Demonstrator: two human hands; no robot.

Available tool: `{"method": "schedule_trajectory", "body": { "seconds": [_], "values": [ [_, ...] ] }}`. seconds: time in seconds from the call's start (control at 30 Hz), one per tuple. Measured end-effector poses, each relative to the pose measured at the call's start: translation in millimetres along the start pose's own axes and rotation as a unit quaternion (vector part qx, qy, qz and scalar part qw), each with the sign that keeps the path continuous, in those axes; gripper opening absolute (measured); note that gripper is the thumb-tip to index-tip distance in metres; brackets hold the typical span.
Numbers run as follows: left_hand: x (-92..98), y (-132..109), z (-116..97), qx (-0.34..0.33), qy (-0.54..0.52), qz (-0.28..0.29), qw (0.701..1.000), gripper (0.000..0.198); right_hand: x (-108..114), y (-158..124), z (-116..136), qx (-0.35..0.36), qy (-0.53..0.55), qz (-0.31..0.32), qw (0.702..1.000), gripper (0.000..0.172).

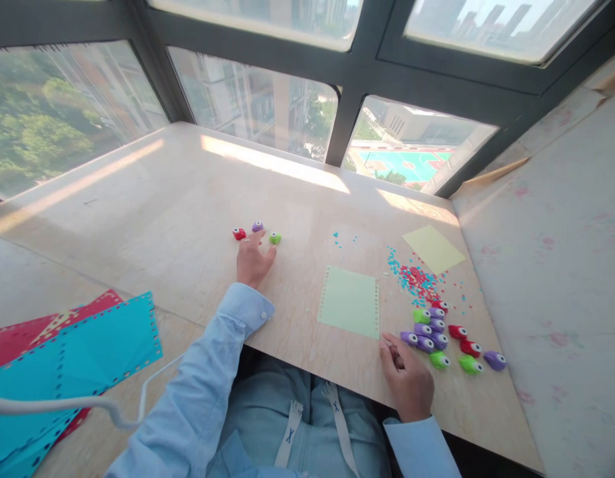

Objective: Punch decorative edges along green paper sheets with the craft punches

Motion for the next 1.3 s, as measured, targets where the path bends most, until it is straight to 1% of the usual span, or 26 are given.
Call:
{"method": "schedule_trajectory", "body": {
  "seconds": [0.2, 0.4, 0.5, 0.6, 0.7, 0.77, 0.83, 0.9, 0.97, 1.03, 1.13, 1.23, 1.3],
  "values": [
    [-13.5, 11, -10, 0.005, 0.015, 0.029, 0.999, 0.036, 0, 0, 1, 0.002, -0.003, 0.002, 1.0, 0.049],
    [-15.3, 17, -17, 0.002, 0.044, 0.026, 0.999, 0.03, 0, -1, 2, 0.002, -0.002, 0.001, 1.0, 0.047],
    [-12.8, 18, -20, -0.003, 0.054, 0.028, 0.998, 0.031, 0, -1, 2, 0.0, -0.001, 0.002, 1.0, 0.047],
    [-0.5, 11, -24, 0.0, 0.042, 0.019, 0.999, 0.031, 0, 0, 2, 0.006, 0.001, 0.0, 1.0, 0.047],
    [20.0, -11, -28, 0.027, -0.025, 0.007, 0.999, 0.029, 0, 0, 2, 0.008, 0.0, -0.001, 1.0, 0.048],
    [33.3, -33, -38, 0.017, -0.1, 0.004, 0.995, 0.027, 0, 0, 1, 0.005, 0.003, -0.005, 1.0, 0.049],
    [40.4, -58, -50, -0.001, -0.177, 0.03, 0.984, 0.023, 1, 0, -1, 0.001, 0.015, -0.014, 1.0, 0.051],
    [41.5, -82, -62, -0.012, -0.224, 0.071, 0.972, 0.018, 2, 0, -3, -0.01, 0.035, -0.021, 0.999, 0.053],
    [41.1, -103, -69, 0.0, -0.248, 0.09, 0.965, 0.016, 3, -2, -6, -0.032, 0.063, -0.019, 0.997, 0.053],
    [39.8, -119, -73, 0.02, -0.251, 0.096, 0.963, 0.017, 3, -4, -8, -0.057, 0.098, -0.006, 0.993, 0.051],
    [36.1, -137, -77, 0.035, -0.237, 0.109, 0.965, 0.021, 3, -7, -5, -0.084, 0.15, 0.008, 0.985, 0.048],
    [33.0, -148, -82, 0.015, -0.216, 0.122, 0.969, 0.023, 3, -10, 1, -0.1, 0.182, 0.013, 0.978, 0.045],
    [32.6, -152, -82, 0.001, -0.206, 0.114, 0.972, 0.024, 2, -11, 3, -0.108, 0.196, 0.02, 0.974, 0.045]
  ]
}}
Point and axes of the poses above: each hand's wrist, its own y-axis towards the middle knuckle, its own x-axis out of the back of the hand, z = x × y, the point moved 7 cm from there along y, towards the middle knuckle, and after that the axes turned 13 degrees about y, right-handed, at the moved point
